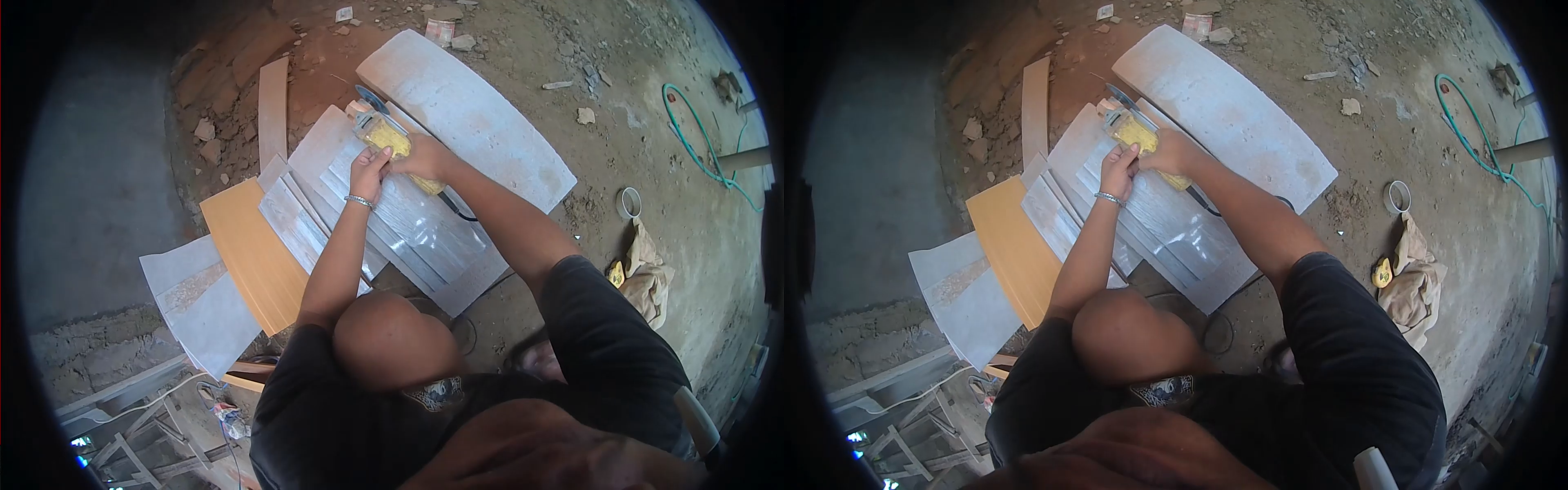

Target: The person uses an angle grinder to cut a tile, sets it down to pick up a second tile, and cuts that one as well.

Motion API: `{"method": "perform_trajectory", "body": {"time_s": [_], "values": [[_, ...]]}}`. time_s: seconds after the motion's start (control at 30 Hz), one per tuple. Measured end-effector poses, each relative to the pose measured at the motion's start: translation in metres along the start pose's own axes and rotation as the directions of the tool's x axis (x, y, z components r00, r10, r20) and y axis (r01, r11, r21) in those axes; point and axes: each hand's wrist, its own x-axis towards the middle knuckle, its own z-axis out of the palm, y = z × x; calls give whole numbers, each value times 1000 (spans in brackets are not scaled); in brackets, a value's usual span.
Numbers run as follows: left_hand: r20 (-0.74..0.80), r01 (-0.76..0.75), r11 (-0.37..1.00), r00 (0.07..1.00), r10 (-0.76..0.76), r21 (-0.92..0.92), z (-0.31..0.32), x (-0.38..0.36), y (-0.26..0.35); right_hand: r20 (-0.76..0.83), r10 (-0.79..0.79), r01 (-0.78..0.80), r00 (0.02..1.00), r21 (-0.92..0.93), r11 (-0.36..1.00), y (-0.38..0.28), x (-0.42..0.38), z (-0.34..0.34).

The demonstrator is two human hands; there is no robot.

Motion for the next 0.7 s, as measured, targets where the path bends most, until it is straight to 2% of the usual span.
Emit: {"method": "perform_trajectory", "body": {"time_s": [0.1,0.2,0.27,0.3,0.37,0.43,0.5,0.53,0.7], "values": [[15,-21,999,1000,21,33,-4,1,-1,-79,3,-2,997,13,1000,-1,-3,1],[38,-35,998,999,33,53,-13,7,-11,-72,9,-6,997,31,999,-5,-10,-3],[51,-35,997,998,31,68,-17,10,-11,-42,-10,9,999,-19,1000,-5,-9,-4],[48,-21,997,999,18,69,-17,10,-9,-69,5,-3,998,25,1000,-4,-10,-3],[39,-9,998,999,6,58,-8,5,-4,-32,-17,17,999,-14,1000,-1,-4,0],[-34,-28,999,999,29,17,-3,4,-6,-38,-14,14,999,3,1000,2,0,3],[4,-21,1000,1000,21,18,-11,7,-6,-35,-12,12,999,10,1000,6,2,6],[38,-28,1000,999,28,10,-11,7,-4,-36,-31,31,999,9,999,6,2,5],[10,-29,999,1000,29,14,-8,5,-4,-80,-119,118,990,-17,993,8,3,8]]}}
